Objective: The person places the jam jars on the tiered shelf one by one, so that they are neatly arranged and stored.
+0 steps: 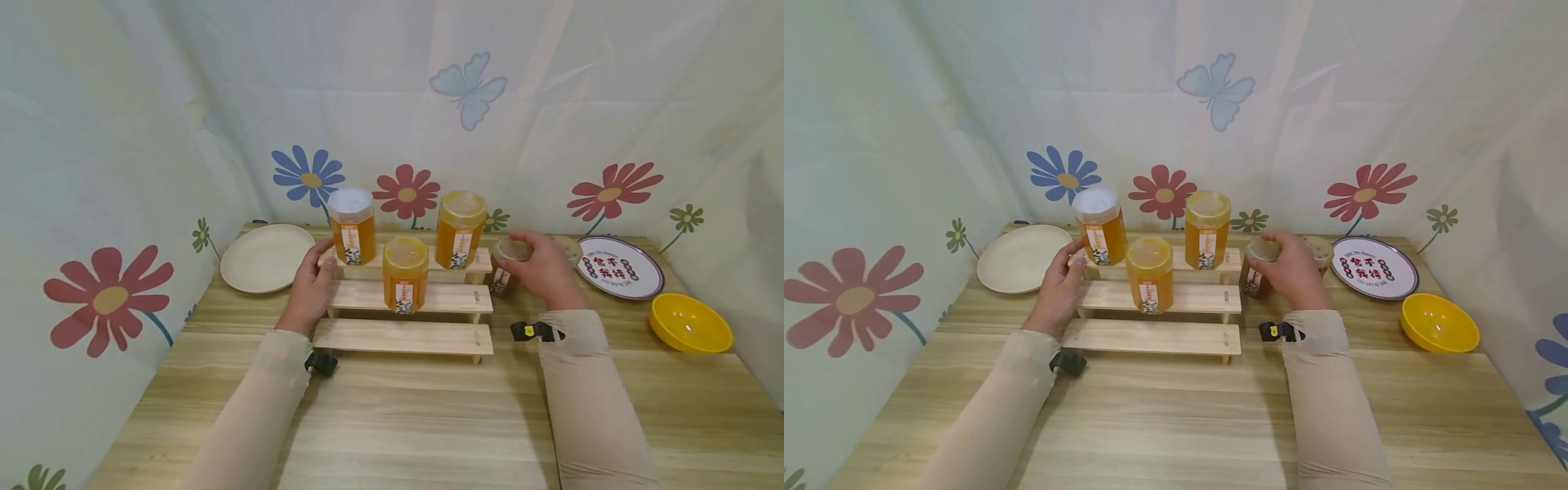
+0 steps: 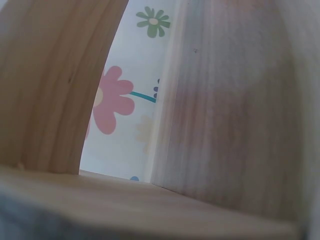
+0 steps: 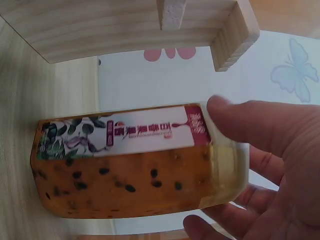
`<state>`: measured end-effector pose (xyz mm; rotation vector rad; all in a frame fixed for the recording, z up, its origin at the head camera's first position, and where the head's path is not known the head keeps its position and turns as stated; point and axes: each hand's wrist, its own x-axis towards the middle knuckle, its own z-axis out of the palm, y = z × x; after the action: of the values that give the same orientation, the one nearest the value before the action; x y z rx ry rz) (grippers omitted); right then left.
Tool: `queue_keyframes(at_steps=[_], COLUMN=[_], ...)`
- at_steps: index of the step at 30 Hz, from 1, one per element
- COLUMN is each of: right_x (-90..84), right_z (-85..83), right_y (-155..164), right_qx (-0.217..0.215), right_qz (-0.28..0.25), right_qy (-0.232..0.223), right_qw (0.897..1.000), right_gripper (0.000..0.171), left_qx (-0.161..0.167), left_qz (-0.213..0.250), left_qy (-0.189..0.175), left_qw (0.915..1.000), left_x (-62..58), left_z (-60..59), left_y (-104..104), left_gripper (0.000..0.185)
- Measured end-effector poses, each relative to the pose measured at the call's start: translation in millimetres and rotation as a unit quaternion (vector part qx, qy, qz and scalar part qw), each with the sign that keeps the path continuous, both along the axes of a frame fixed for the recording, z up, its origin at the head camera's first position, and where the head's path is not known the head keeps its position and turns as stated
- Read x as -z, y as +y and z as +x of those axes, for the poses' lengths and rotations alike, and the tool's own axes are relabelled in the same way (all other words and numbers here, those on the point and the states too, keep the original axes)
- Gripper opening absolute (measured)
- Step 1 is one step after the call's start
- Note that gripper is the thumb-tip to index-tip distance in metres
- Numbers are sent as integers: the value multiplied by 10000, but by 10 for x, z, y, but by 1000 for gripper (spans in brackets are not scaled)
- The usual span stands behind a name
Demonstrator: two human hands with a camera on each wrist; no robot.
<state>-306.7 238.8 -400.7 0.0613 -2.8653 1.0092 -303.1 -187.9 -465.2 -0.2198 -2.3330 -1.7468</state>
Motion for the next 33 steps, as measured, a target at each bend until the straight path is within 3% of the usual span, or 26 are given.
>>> queue_keyframes(at_steps=[9, 19, 28, 33], right_x=[17, 77, -213, -421], right_z=[-45, -78, 141, 328], right_y=[65, 134, 91, 83], right_qx=[-381, -531, -612, -742], right_qz=[-263, -387, -185, -114], right_qy=[-255, -115, -204, -406], right_qw=[9986, 9978, 9977, 9964], right_gripper=[72, 70, 72, 73], left_qx=[13, -14, 16, 61], left_qz=[63, 54, 87, 129], left_qy=[59, 58, -38, -217], left_qw=[10000, 10000, 10000, 9997], left_x=[-13, -2, -5, -140], left_z=[11, 7, -4, 79], left_y=[-3, 4, 6, 45], left_gripper=[49, 48, 49, 49])
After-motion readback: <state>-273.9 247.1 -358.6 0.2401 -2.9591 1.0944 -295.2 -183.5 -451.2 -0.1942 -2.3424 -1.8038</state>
